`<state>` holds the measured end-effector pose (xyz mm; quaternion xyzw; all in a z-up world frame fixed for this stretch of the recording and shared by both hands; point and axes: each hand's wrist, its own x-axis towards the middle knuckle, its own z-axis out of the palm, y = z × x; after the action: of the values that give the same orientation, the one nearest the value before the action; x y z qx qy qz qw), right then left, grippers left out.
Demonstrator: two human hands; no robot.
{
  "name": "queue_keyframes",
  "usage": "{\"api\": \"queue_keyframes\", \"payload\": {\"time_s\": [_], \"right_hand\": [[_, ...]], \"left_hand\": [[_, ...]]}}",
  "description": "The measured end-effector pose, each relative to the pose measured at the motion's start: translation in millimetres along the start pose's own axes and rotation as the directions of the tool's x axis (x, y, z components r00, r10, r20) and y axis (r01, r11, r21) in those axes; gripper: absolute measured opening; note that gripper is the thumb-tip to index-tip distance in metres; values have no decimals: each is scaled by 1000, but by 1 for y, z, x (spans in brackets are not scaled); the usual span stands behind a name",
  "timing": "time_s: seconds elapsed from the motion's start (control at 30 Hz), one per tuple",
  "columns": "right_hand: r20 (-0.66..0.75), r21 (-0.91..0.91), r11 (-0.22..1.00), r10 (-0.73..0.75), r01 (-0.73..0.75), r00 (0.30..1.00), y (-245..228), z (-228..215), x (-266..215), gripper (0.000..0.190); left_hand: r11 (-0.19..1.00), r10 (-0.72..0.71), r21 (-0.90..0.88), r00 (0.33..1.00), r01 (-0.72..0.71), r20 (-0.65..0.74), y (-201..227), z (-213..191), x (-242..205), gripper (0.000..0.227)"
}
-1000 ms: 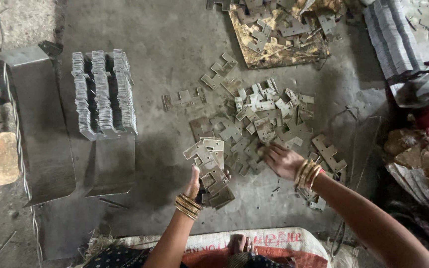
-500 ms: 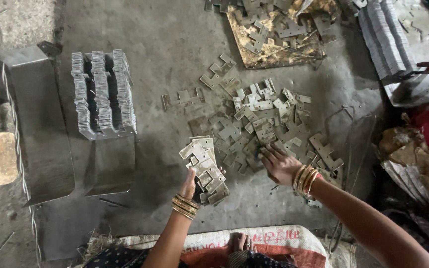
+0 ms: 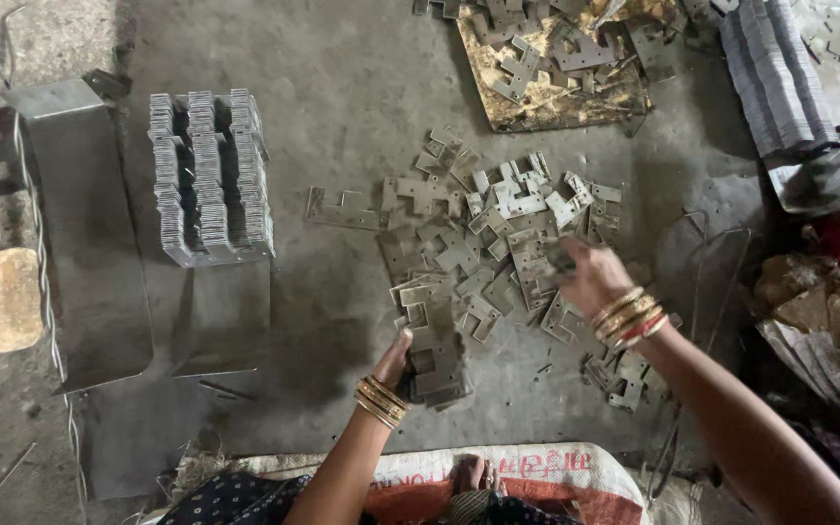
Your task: The person sits on the floor and sorts small metal brackets from a pile, stacking them neatly into a metal tray. They repeatedly pick up brackets, align them, and place them into the tray, occasionally using a metal rod to move parts.
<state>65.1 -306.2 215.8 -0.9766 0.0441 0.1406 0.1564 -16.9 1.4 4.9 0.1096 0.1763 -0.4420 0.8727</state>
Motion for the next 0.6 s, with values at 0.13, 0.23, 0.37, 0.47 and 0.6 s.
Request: {"api": "queue_keyframes", "payload": {"time_s": [0.13,0.23,0.37,0.47,0.6], "right_hand": [[82,-511,845,-133,156,988,69,15,14,66],[127,-614,725,-300,312,945,101,27,18,79],[169,-503,802,-275,323,946,107,23,18,73],[133,-449,863,-191,231,973,91,13,8,56],[-132,-449,758,-580,473,804,61,7,-21,51]], "left_hand": [[999,0,35,999,2,-33,2,3,-10,75],[1000,-28,15,987,26,160,5,10,-10,80],[996,10,86,982,-26,189,7,16,-3,86],[997,14,76,995,-22,97,5,16,-1,85],[996,18,88,1000,-20,16,1,19,6,84]]}}
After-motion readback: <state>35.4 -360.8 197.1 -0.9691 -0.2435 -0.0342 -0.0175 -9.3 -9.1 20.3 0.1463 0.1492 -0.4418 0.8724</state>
